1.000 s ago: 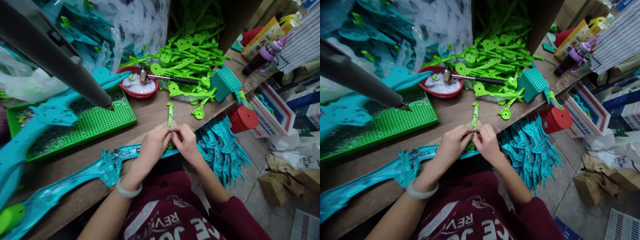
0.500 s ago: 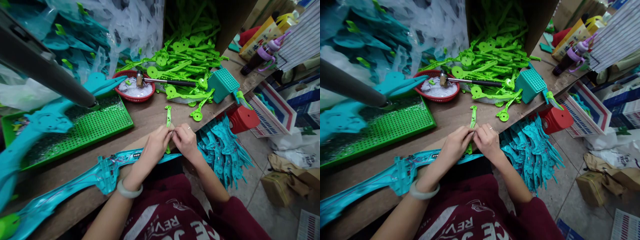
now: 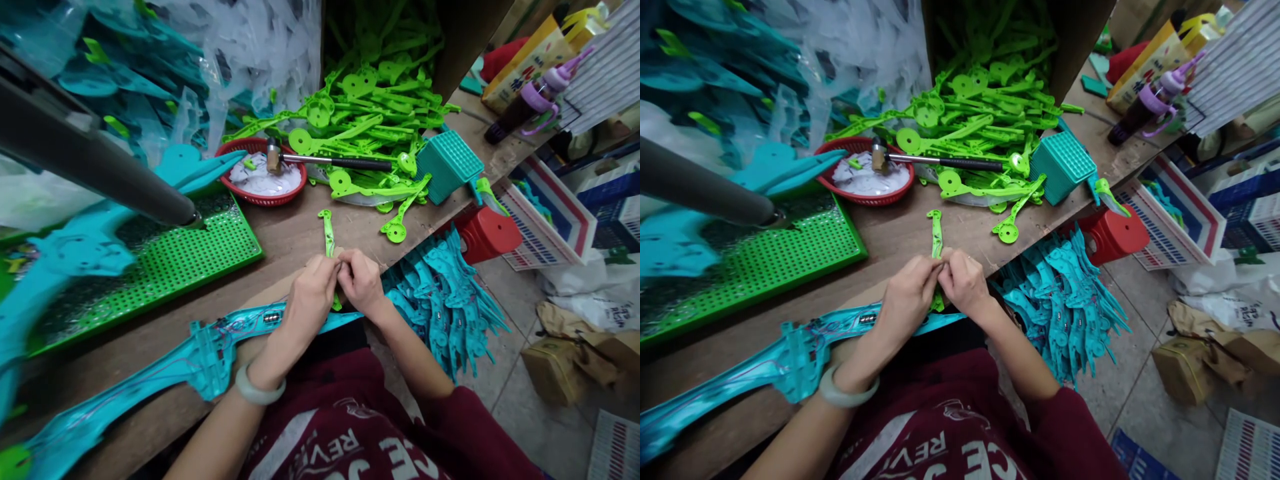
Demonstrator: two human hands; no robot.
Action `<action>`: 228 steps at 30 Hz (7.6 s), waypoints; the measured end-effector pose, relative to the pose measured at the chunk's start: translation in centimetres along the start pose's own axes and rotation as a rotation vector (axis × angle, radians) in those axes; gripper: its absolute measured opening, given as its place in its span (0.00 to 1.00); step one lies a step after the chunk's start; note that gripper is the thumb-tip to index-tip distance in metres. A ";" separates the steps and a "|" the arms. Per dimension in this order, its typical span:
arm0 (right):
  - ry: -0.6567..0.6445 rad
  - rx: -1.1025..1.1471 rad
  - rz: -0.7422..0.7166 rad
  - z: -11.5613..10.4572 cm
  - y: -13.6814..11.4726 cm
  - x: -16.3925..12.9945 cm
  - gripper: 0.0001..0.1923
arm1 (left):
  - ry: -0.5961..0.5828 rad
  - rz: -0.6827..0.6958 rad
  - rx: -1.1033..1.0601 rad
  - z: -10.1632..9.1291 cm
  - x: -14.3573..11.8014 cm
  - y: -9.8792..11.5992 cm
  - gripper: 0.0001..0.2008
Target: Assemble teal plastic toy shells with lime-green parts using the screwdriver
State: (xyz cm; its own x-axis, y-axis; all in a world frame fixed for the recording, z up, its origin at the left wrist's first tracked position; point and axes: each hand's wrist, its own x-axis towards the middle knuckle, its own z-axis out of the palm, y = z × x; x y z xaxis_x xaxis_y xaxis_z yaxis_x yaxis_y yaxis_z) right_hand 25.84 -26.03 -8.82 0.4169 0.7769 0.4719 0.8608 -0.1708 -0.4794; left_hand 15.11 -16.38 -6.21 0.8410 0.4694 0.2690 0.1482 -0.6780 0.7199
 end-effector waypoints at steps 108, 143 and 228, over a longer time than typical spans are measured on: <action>-0.375 0.314 -0.267 -3.0 -0.5 0.9 0.07 | 0.150 -0.098 0.144 -2.9 -5.7 2.0 0.08; -0.305 0.273 -0.091 -5.4 -0.2 -0.9 0.09 | -0.016 0.095 0.464 -1.8 -4.1 2.6 0.06; -0.189 -0.125 -0.449 -6.2 1.4 1.5 0.14 | -0.037 0.229 0.271 -2.9 -1.3 -0.1 0.10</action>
State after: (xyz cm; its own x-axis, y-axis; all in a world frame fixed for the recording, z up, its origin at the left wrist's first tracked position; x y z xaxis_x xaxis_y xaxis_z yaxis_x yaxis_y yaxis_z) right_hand 29.44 -28.86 -4.19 -0.0529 0.8846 0.4634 0.9762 0.1435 -0.1624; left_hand 12.50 -15.25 -4.74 0.8857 0.2704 0.3775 0.0817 -0.8910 0.4465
